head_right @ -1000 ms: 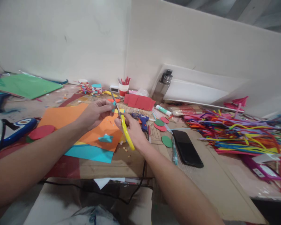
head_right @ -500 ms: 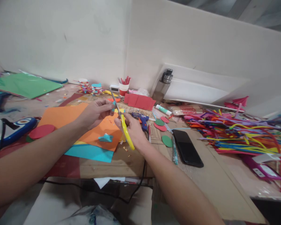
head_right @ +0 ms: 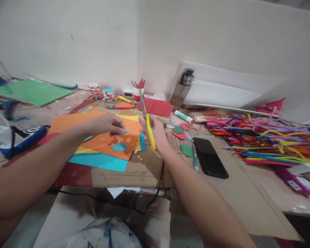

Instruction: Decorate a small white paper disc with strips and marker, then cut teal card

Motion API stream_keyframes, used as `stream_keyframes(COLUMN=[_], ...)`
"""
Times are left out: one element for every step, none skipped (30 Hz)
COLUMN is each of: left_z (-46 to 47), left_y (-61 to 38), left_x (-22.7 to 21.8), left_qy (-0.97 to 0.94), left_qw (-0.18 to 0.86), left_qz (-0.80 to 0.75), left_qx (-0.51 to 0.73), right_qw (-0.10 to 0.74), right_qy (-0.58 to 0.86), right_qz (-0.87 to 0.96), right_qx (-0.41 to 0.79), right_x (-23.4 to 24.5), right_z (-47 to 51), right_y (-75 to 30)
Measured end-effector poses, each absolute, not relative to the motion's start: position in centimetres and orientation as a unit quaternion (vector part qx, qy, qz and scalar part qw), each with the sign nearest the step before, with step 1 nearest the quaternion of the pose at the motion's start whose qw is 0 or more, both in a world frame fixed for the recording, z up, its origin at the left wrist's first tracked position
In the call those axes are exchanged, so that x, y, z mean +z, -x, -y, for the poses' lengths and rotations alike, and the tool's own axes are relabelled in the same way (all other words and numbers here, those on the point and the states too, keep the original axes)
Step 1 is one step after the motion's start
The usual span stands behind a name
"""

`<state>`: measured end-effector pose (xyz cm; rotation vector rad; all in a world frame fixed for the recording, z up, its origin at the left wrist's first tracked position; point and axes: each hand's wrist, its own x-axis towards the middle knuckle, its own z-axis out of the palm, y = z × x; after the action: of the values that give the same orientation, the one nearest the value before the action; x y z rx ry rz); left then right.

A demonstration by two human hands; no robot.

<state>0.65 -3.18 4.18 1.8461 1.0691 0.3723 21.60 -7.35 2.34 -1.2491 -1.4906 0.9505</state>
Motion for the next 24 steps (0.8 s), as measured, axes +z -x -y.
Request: stream_keyframes(left_z=[3.3, 3.5, 3.6, 3.7, 3.8, 3.9, 3.9, 4.0, 4.0, 4.0, 4.1, 4.1, 4.1, 4.2, 4.2, 4.3, 4.3, 4.3, 4.3, 4.3, 4.3, 4.3, 4.2, 4.2], left_y=[-0.5, -0.5, -0.5, -0.5, -0.6, -0.7, -0.7, -0.8, -0.8, -0.8, -0.7, -0.7, -0.6, -0.5, -0.5, -0.5, -0.5, -0.5, -0.5, -0.5, -0.4, -0.4, -0.3, -0.2], left_x=[4.1, 4.0, 3.9, 3.8, 3.7, 3.6, 3.5, 3.4, 3.4, 3.4, 3.4, 3.4, 3.4, 3.4, 3.4, 3.4, 3.3, 3.3, 3.3, 3.3, 3.3, 3.4, 3.5, 3.6], left_qy=[-0.771, -0.789, -0.805, -0.817, -0.825, -0.829, -0.830, -0.830, -0.830, -0.830, -0.830, -0.829, -0.829, -0.829, -0.828, -0.827, -0.826, -0.823, -0.821, -0.819, -0.817, -0.814, -0.811, -0.808], left_qw=[0.442, 0.415, 0.391, 0.373, 0.362, 0.356, 0.354, 0.354, 0.355, 0.356, 0.358, 0.359, 0.358, 0.355, 0.351, 0.349, 0.350, 0.355, 0.360, 0.364, 0.367, 0.370, 0.372, 0.373], left_qz=[-0.440, -0.440, -0.438, -0.434, -0.431, -0.430, -0.429, -0.430, -0.429, -0.428, -0.427, -0.427, -0.428, -0.431, -0.434, -0.438, -0.439, -0.439, -0.439, -0.439, -0.441, -0.444, -0.447, -0.453], left_qx=[0.127, 0.105, 0.085, 0.065, 0.047, 0.033, 0.025, 0.023, 0.024, 0.026, 0.028, 0.028, 0.030, 0.033, 0.039, 0.044, 0.051, 0.057, 0.061, 0.061, 0.061, 0.060, 0.062, 0.064], right_qw=[0.470, 0.470, 0.469, 0.470, 0.471, 0.472, 0.472, 0.471, 0.468, 0.466, 0.463, 0.461, 0.460, 0.460, 0.459, 0.459, 0.459, 0.459, 0.459, 0.458, 0.456, 0.454, 0.451, 0.450], right_qy=[0.512, 0.513, 0.512, 0.509, 0.506, 0.502, 0.498, 0.497, 0.497, 0.498, 0.498, 0.498, 0.495, 0.492, 0.489, 0.486, 0.485, 0.484, 0.484, 0.485, 0.487, 0.488, 0.489, 0.490], right_qz=[0.605, 0.604, 0.605, 0.608, 0.612, 0.614, 0.618, 0.621, 0.624, 0.626, 0.630, 0.633, 0.637, 0.641, 0.645, 0.648, 0.649, 0.650, 0.651, 0.652, 0.652, 0.652, 0.652, 0.651], right_qx=[0.389, 0.390, 0.389, 0.387, 0.385, 0.384, 0.383, 0.382, 0.380, 0.378, 0.376, 0.372, 0.370, 0.368, 0.367, 0.366, 0.364, 0.363, 0.362, 0.361, 0.361, 0.362, 0.363, 0.366], right_x=[2.3, 2.3, 2.4, 2.4, 2.4, 2.5, 2.5, 2.5, 2.5, 2.5, 2.4, 2.4, 2.3, 2.2, 2.2, 2.1, 2.0, 2.0, 1.9, 1.8, 1.8, 1.8, 1.7, 1.7], right_z=[7.3, 7.2, 7.2, 7.2, 7.2, 7.2, 7.3, 7.3, 7.2, 7.2, 7.2, 7.1, 7.1, 7.0, 7.0, 7.0, 7.0, 7.0, 7.0, 6.9, 6.9, 6.9, 6.9, 6.8], right_y=[-21.7, -21.7, -21.7, -21.7, -21.7, -21.7, -21.7, -21.7, -21.7, -21.6, -21.7, -21.7, -21.7, -21.7, -21.7, -21.7, -21.7, -21.7, -21.7, -21.7, -21.7, -21.6, -21.6, -21.6])
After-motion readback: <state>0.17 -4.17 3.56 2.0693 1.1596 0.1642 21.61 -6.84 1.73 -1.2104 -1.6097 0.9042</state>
